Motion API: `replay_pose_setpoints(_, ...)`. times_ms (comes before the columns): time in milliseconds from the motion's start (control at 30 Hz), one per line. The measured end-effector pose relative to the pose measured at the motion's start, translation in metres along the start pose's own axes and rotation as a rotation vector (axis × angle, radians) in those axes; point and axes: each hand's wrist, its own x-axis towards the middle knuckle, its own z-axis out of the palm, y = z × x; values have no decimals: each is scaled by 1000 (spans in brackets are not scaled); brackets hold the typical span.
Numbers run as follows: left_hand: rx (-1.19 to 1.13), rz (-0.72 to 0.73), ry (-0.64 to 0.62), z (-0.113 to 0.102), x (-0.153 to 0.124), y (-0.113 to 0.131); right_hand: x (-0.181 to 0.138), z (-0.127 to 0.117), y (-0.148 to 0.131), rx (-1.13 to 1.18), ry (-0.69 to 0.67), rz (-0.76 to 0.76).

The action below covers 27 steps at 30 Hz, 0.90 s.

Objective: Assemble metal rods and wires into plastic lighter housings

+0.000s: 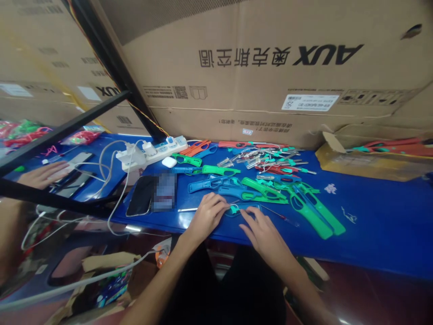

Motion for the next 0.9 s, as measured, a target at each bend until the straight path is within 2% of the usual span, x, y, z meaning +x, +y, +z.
replay_pose_setpoints(200, -16, -5, 37, 5, -2, 1, 1, 2, -1, 36, 2, 13)
replay_pose_setpoints(333, -24, -22, 54, 8, -1, 2, 3, 2, -4, -38, 4, 17)
replay_pose_setpoints(533, -49, 4, 8, 7, -2, -2, 5, 5, -3, -139, -24, -51)
replay_pose_setpoints(700, 6, -79, 28, 2, -9, -3, 5, 5, -3, -111, -47, -38)
replay_pose_setpoints(900, -47, -70, -59, -3, -7, -5, 3, 4, -3, -113, -72, -29)
